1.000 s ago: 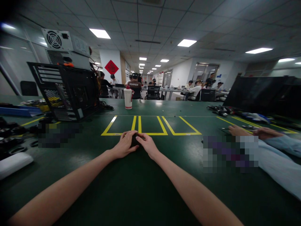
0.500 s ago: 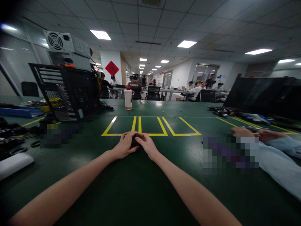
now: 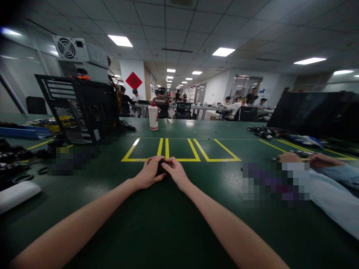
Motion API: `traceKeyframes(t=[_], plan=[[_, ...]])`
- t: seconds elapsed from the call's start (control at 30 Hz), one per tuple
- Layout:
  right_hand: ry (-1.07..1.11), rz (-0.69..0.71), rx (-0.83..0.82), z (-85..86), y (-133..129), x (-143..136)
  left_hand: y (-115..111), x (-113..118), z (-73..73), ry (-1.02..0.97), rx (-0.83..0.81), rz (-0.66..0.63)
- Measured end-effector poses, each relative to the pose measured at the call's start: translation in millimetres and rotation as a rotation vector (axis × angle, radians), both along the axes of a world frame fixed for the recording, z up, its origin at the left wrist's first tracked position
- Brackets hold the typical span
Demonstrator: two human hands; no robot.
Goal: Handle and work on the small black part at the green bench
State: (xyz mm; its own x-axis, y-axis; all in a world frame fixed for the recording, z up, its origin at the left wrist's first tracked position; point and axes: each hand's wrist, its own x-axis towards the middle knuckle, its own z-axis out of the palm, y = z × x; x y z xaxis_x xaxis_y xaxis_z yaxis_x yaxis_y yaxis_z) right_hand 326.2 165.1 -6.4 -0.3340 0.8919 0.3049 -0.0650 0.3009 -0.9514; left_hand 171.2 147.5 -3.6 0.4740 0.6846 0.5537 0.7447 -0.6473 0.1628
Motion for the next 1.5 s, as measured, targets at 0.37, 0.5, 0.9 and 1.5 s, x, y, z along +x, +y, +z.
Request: traceKeyframes(t=[0.37,0.5,0.9,1.5], plan=[[0.046,0.113,-0.048,5.0,-5.2,2.7,-1.2,1.0,1.1,-0.005,-0.006,-0.004],[0.052,0.037,-0.015,3.7,-4.6,1.1,-1.7,0.9,2.0,-0.009,-0.017,-0.009],[0.047,0.076,-0.031,4.5,-3.6,2.9,0.4,1.2,0.6,0.000,-0.007,-0.002],[0.042,0.106,-0.046,3.1,-3.0,3.6,-1.1,0.5,1.6,-0.006,-0.013,-0.011]])
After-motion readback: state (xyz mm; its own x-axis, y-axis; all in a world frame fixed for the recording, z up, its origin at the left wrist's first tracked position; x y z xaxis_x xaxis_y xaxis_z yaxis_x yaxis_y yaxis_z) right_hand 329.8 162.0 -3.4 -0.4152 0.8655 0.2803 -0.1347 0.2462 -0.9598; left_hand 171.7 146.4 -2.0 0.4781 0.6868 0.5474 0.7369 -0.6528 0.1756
